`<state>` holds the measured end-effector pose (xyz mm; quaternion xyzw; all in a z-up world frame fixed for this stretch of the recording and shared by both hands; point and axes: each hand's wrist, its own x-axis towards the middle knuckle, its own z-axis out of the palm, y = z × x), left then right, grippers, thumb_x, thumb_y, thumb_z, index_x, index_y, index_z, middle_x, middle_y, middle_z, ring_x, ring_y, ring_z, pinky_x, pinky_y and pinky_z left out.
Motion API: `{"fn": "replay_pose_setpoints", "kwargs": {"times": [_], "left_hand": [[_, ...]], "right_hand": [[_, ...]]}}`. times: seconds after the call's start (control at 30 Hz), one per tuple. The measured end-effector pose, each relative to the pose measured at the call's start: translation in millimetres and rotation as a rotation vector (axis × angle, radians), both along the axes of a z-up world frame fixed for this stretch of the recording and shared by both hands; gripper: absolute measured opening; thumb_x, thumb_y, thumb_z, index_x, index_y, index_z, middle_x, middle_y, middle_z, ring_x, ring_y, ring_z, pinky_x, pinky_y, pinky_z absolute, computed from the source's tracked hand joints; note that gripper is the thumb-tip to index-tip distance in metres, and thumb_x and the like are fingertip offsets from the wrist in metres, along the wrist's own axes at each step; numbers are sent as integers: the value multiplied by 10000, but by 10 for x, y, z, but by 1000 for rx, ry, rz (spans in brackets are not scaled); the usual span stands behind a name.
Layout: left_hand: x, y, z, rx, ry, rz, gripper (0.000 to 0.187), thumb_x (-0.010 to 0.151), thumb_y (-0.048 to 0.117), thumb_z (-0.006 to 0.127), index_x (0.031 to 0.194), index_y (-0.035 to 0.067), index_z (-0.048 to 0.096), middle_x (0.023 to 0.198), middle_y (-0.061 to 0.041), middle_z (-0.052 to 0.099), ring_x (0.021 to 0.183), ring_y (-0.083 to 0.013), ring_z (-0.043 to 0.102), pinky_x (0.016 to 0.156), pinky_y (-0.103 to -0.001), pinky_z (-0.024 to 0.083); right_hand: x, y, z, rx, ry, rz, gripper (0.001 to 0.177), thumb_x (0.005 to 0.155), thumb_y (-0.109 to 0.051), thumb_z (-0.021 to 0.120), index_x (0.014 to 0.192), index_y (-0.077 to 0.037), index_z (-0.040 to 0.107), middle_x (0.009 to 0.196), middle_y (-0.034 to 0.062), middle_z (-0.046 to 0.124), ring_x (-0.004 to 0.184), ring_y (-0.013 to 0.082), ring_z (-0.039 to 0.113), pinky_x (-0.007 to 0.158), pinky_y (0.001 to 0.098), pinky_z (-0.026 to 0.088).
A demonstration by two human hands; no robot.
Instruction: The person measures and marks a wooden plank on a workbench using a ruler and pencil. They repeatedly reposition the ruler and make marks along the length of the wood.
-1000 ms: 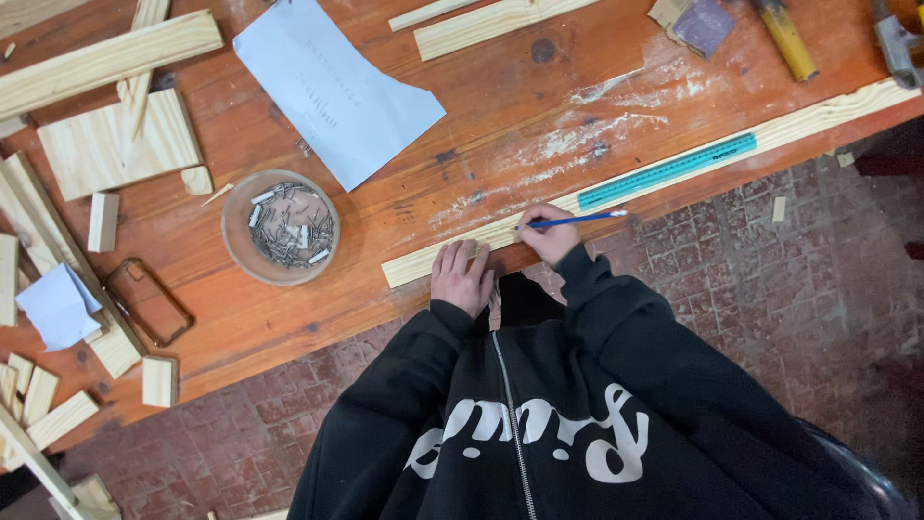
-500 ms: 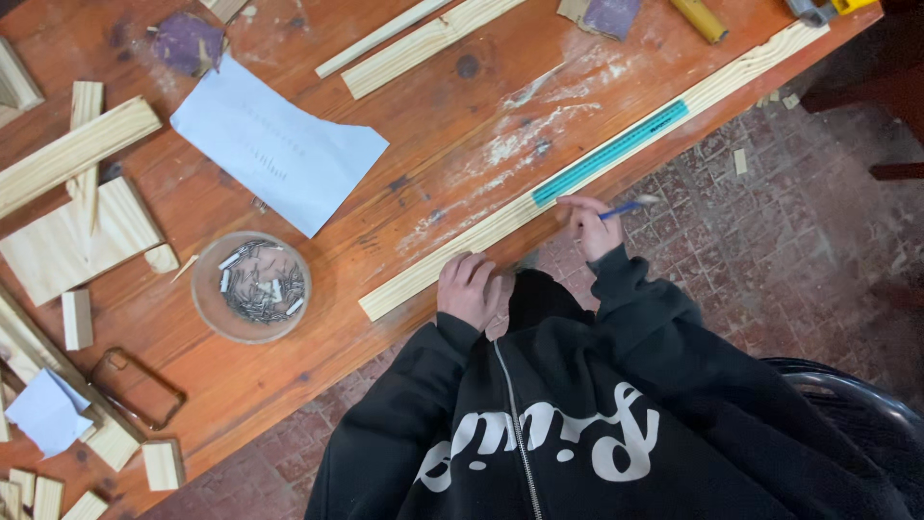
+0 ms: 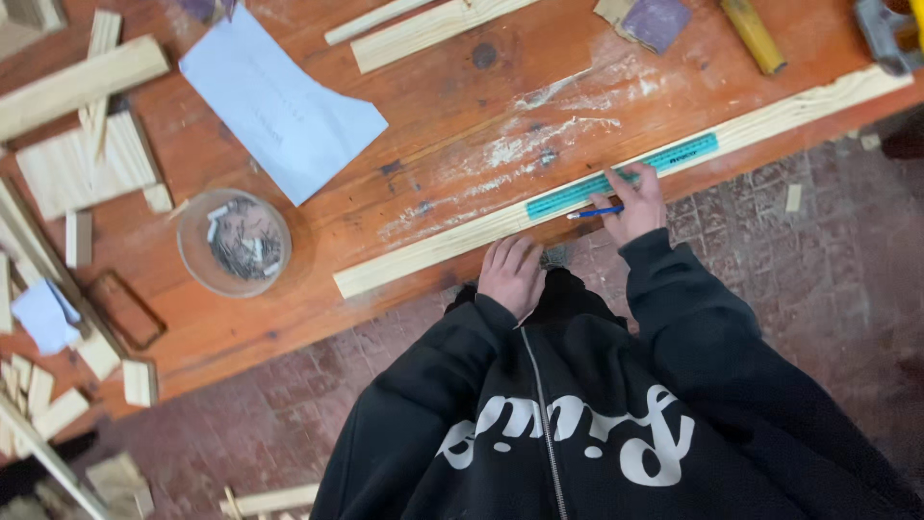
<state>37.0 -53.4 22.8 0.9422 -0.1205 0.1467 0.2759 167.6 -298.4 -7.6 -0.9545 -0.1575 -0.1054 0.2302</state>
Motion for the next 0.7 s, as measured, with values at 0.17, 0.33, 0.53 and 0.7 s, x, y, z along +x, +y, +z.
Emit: {"fn": "replay_pose_setpoints", "kwargs": {"times": [0.17, 0.33, 0.53, 0.7], "left_hand": [[112, -410, 21, 75, 38, 136, 605, 843, 381, 743, 1364, 98, 625, 1364, -154, 587, 1316, -370, 563, 1101, -521, 448], [76, -683, -73, 180, -7, 257, 709, 880, 480, 690, 1456, 89, 556, 1468, -186, 546, 1384, -393, 515, 1125, -523, 406], [0, -847, -112, 282, 54, 407, 813, 892, 603, 627, 1539, 128, 492, 1456, -147, 556, 1402, -363, 501, 1170, -539, 348], [90, -1010, -220, 250, 21, 515, 738, 880, 596, 634, 1447, 123, 591, 1479, -149, 550, 1432, -366, 485, 1194, -561, 323]], "right_hand": [[77, -91, 86, -27, -90, 191, 429, 881, -432, 843, 1163, -110, 801, 1165, 75, 588, 1020, 334, 658, 861, 452, 548], [47, -87, 148, -46, -88, 272, 448, 870, -459, 832, 1116, -90, 769, 1148, 60, 599, 984, 334, 636, 839, 453, 506], [190, -224, 12, -27, -65, 432, 362, 898, -387, 805, 1155, -135, 764, 1169, 15, 587, 988, 314, 606, 823, 441, 494], [272, -241, -58, 14, -75, 529, 254, 937, -330, 757, 1128, -163, 779, 1165, 39, 587, 941, 330, 574, 788, 441, 468]]}}
